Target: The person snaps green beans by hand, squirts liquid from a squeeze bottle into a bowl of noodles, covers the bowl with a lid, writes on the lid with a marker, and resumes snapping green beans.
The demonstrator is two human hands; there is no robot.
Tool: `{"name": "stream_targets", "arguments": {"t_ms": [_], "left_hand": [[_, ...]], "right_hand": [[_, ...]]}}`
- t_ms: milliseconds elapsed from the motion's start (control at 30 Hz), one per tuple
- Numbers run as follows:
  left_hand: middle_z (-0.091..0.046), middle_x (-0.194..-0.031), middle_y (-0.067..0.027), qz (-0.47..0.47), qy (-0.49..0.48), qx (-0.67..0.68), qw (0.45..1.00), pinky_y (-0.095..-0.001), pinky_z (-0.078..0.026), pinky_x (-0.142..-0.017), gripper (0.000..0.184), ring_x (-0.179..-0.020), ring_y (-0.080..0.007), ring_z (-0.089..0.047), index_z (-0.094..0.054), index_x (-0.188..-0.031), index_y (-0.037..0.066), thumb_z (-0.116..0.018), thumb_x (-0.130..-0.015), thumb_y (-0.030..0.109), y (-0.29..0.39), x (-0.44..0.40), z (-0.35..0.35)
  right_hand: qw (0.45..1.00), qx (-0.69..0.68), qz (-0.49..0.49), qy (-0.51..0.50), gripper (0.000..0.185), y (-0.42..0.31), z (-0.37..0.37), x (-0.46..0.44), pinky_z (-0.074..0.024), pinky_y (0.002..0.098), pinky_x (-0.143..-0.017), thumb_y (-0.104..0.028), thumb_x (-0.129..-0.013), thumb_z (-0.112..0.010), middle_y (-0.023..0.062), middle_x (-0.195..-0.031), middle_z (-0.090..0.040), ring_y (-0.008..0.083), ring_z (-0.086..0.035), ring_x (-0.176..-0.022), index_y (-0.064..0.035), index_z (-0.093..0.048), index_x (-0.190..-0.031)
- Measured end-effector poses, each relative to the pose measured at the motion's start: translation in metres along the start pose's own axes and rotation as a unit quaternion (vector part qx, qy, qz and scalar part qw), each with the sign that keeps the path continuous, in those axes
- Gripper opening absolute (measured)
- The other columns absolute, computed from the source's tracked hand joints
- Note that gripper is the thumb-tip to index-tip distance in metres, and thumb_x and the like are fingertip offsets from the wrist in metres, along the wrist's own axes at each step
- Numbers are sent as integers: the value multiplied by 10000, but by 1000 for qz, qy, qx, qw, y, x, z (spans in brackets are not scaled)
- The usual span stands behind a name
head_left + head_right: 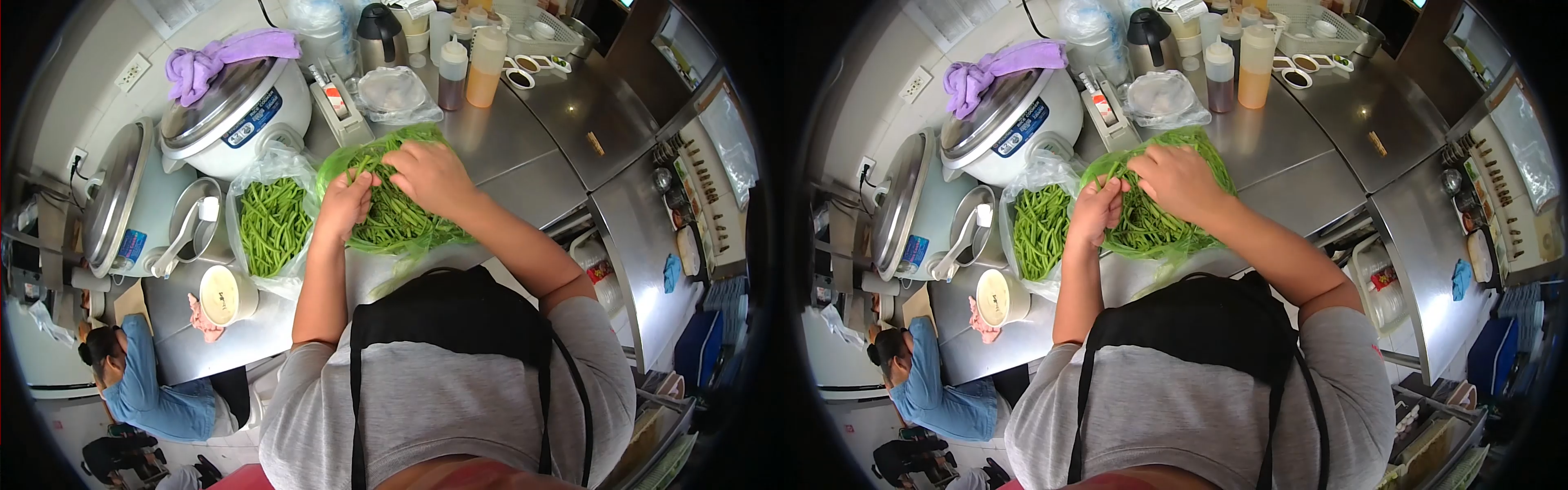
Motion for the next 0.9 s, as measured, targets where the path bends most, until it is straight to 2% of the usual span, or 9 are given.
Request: {"name": "stream_targets", "arguments": {"t_ms": [167,333,400,467,500,600,667,733,900], "left_hand": [[-288,-499,67,17,-103,46,994,-183,-162,-336,172,-370,-35,-220,-477,-783,75,-424,-862,219,6,4,-22],[-282,-504,59,-12,-183,129,974,-178,-165,-338,184,-383,-39,-231,-463,-765,83,-432,-863,236,6,2,-34],[-280,-506,58,-18,-187,144,972,-178,-171,-340,194,-388,-41,-236,-455,-753,87,-439,-861,247,2,-3,-31],[-276,-507,58,-21,-167,163,972,-179,-180,-340,206,-392,-44,-241,-448,-740,90,-448,-858,259,-3,-13,-18],[-279,-505,56,-27,-144,185,972,-181,-188,-343,206,-393,-46,-248,-446,-732,92,-455,-857,256,-5,-15,-10],[-285,-505,52,-42,-88,215,972,-186,-211,-350,205,-400,-51,-267,-447,-725,94,-474,-850,254,-9,-20,6],[-286,-511,52,-53,-65,196,977,-186,-224,-350,200,-405,-53,-278,-455,-746,95,-485,-845,266,-12,-23,10],[-305,-517,48,-43,-42,175,983,-191,-240,-362,171,-410,-57,-293,-475,-781,84,-488,-844,243,-17,-26,9],[-369,-521,37,-53,18,91,994,-202,-278,-393,150,-420,-70,-332,-512,-873,45,-509,-829,188,-21,-31,5]], "right_hand": [[997,41,66,20,121,1,2,-7,-399,328,-599,-151,-685,-581,38,-721,-492,208,-523,-677,-110,-531,-786],[976,-216,-14,5,56,16,-4,-6,-385,283,-582,-124,-757,-532,58,-710,-500,168,-487,-626,-74,-516,-776],[918,-384,-101,-3,89,30,-7,-4,-386,271,-586,-130,-803,-495,48,-696,-500,141,-479,-625,-50,-503,-765],[782,-575,-240,-13,164,54,-11,1,-395,266,-606,-156,-854,-440,31,-694,-503,119,-478,-640,-30,-493,-763],[803,-556,-215,-3,220,59,2,-2,-412,265,-638,-186,-877,-407,21,-726,-537,114,-507,-700,-5,-514,-817],[872,-428,-212,-104,214,72,-17,6,-428,258,-622,-188,-846,-446,53,-739,-587,122,-550,-693,-2,-551,-858],[940,-219,-200,-169,217,80,-33,15,-443,319,-653,-221,-786,-509,82,-812,-609,192,-580,-748,-56,-575,-911],[959,-24,-202,-197,216,83,-44,20,-444,355,-669,-242,-752,-540,88,-827,-605,231,-579,-769,-84,-584,-893],[982,56,-113,-139,142,83,-82,31,-435,389,-640,-219,-731,-536,84,-756,-584,265,-564,-718,-91,-571,-779]]}}
Point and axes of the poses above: each hand's wrist, its own x-axis away from the middle knuckle, its own z-axis out of the back of the hand, y = z × x, the point moved 8 cm from there along -x, towards the middle knuckle
